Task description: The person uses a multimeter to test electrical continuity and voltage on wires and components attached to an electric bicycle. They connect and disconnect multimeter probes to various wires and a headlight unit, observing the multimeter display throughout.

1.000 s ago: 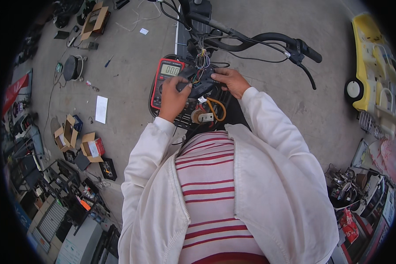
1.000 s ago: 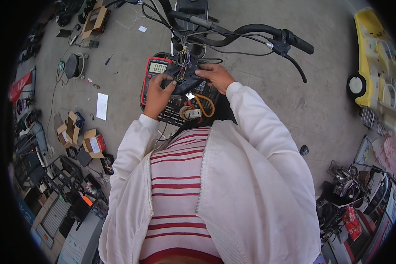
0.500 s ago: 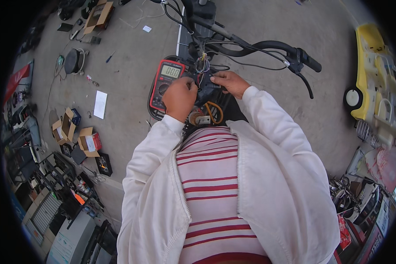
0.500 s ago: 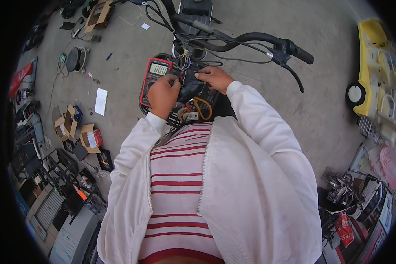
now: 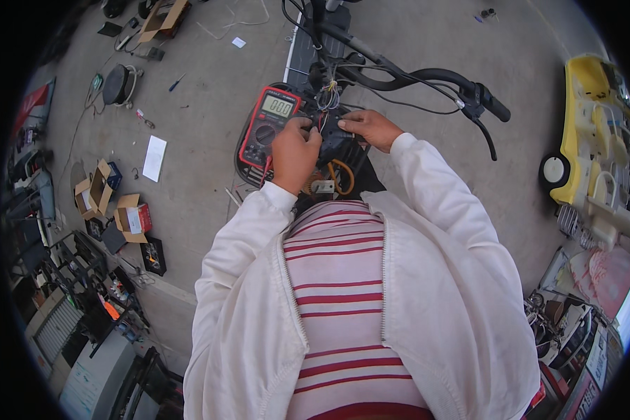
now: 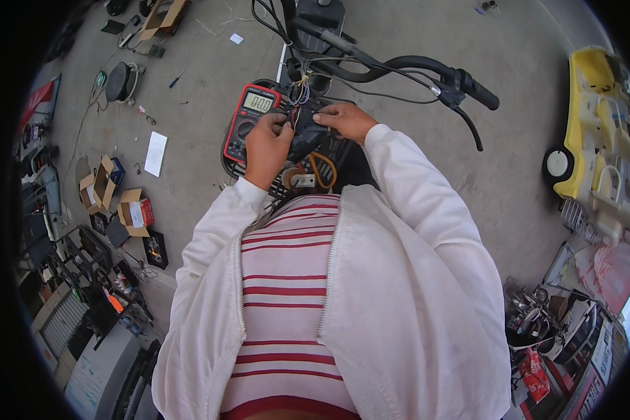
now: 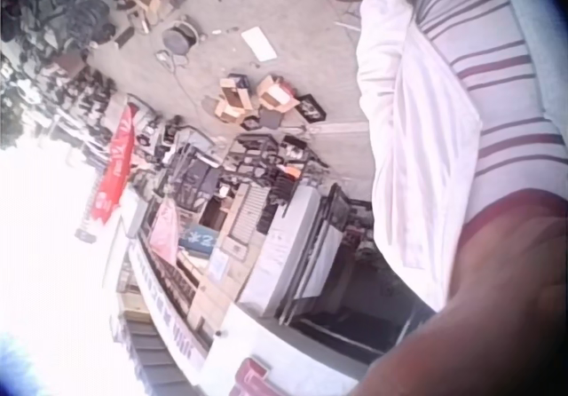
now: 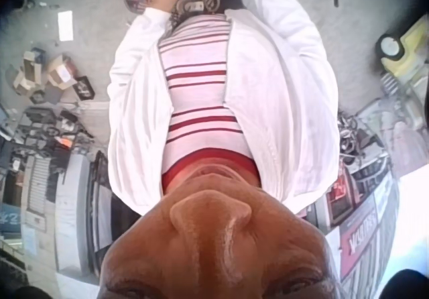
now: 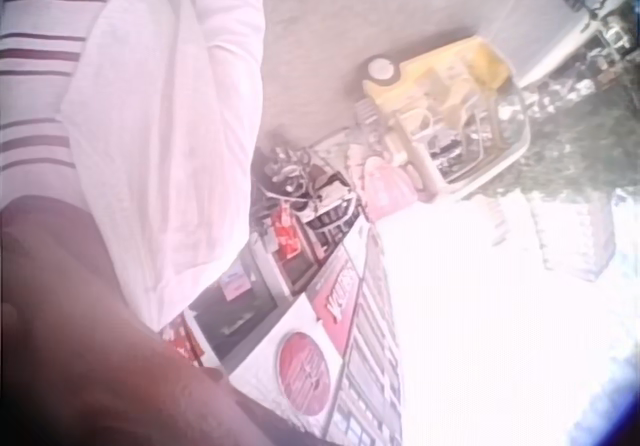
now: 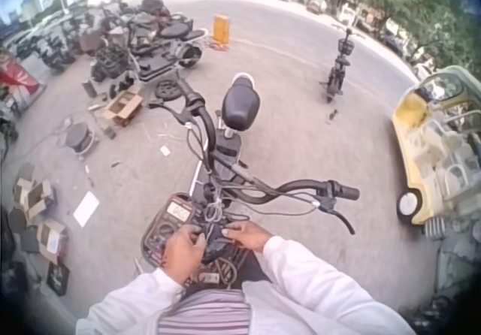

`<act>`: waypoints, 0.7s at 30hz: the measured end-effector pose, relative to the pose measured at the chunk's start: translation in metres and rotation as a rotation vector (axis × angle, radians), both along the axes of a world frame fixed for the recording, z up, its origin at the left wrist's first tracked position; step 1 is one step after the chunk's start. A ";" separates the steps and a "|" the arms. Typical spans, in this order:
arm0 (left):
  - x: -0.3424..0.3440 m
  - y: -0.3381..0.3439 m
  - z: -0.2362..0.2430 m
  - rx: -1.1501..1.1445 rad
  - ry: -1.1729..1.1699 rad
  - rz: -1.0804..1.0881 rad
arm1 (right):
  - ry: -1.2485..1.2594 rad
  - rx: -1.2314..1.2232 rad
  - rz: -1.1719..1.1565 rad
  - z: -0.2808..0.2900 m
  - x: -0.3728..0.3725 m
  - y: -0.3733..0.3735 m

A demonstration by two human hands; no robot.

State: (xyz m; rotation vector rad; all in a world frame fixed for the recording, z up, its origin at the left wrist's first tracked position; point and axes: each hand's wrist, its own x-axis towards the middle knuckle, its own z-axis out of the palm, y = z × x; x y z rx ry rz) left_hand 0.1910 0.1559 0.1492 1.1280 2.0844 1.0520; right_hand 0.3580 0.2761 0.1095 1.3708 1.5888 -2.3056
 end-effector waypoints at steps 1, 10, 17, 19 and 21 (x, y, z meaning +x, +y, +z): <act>-0.001 0.000 0.003 -0.027 -0.010 -0.012 | -0.006 0.010 0.005 0.000 0.001 0.000; -0.011 -0.003 0.002 0.007 0.256 -0.115 | 0.011 -0.026 -0.033 -0.003 0.000 -0.007; -0.019 0.003 0.021 -0.030 0.604 -0.238 | -0.012 -0.011 -0.013 -0.004 -0.001 -0.006; -0.028 0.008 0.027 0.033 0.715 -0.320 | -0.017 -0.012 -0.015 -0.001 -0.003 -0.007; -0.033 0.013 0.033 0.167 0.772 -0.322 | -0.028 0.010 -0.002 0.001 -0.005 -0.007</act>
